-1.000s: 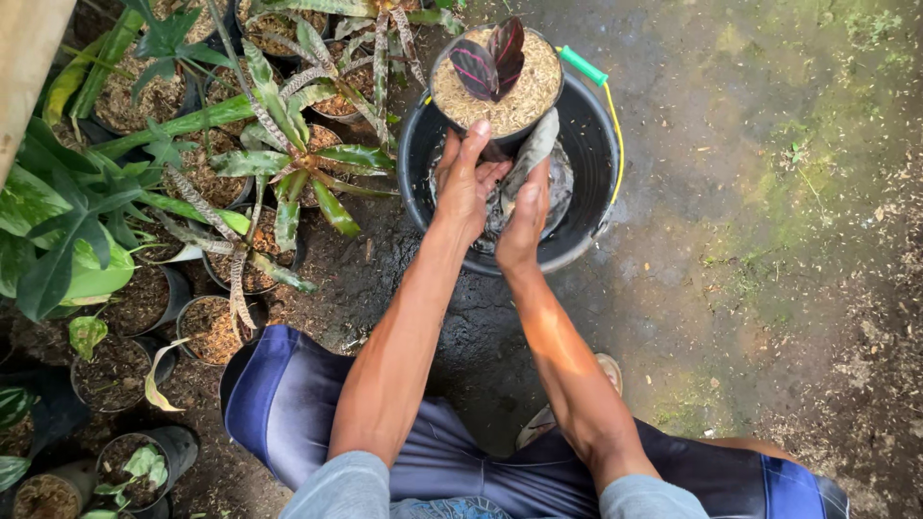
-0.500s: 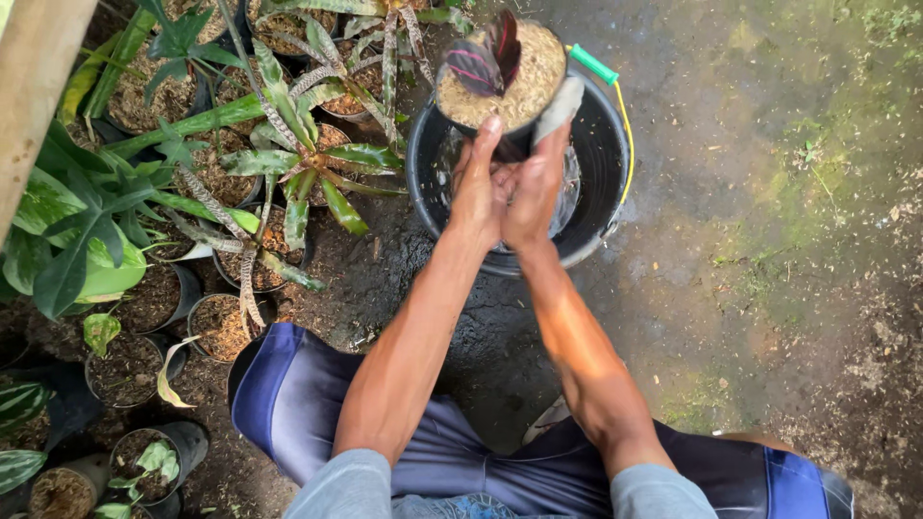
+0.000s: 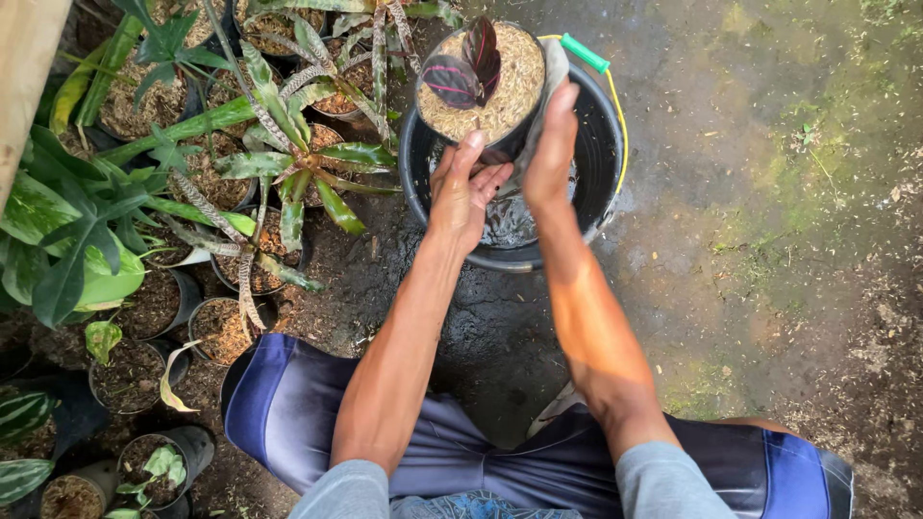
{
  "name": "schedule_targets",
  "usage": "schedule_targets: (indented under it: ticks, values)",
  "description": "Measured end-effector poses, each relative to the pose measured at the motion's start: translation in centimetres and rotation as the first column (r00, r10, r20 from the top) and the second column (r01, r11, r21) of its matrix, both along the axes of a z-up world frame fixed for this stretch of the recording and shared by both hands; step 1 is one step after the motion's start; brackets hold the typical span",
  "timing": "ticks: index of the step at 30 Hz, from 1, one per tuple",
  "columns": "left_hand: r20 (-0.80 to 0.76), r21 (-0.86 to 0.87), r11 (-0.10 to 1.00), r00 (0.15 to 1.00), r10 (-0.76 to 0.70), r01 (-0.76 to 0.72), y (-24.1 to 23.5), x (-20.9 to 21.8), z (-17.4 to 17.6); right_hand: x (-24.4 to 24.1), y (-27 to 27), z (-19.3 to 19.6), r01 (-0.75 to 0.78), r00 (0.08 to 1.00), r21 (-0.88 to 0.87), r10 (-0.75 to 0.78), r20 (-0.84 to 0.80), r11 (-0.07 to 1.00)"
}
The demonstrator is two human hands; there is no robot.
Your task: The person sits on the ground and repeatedly cleans the exterior of small potted plants using a cloth and water from a bucket. They wipe each pot, rinse the cloth, and return the pot to a nearby shelf.
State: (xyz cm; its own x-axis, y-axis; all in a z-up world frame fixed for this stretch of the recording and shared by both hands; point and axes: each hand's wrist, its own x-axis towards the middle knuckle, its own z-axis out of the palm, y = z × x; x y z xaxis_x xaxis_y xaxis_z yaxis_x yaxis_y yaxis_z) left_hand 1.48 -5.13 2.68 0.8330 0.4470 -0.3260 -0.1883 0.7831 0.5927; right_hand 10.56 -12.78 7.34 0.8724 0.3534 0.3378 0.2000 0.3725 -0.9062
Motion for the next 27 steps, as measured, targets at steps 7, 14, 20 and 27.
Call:
schedule_targets:
  ticks: [7,14,20,27]
  values:
    - [0.052,0.039,0.969,0.967,-0.247,0.246,2.3,-1.7,0.4,8.2,-1.8,-0.2,-0.54,0.719,0.078,0.507,-0.475,0.838]
    - [-0.071,-0.028,0.99,0.987,-0.143,0.141,3.2,-1.3,2.2,10.6,-0.1,-13.9,-0.635,0.77,-0.665,0.247,-0.589,0.394]
    - [0.15,-0.066,0.988,0.98,-0.128,0.139,5.5,-1.8,3.3,8.6,1.6,-23.6,-0.07,0.863,-0.942,0.453,-0.223,-0.329]
    - [0.143,-0.112,0.991,0.988,-0.06,0.077,5.5,-0.9,3.6,5.4,-1.4,-10.9,-0.588,0.732,-0.803,0.489,-0.475,0.101]
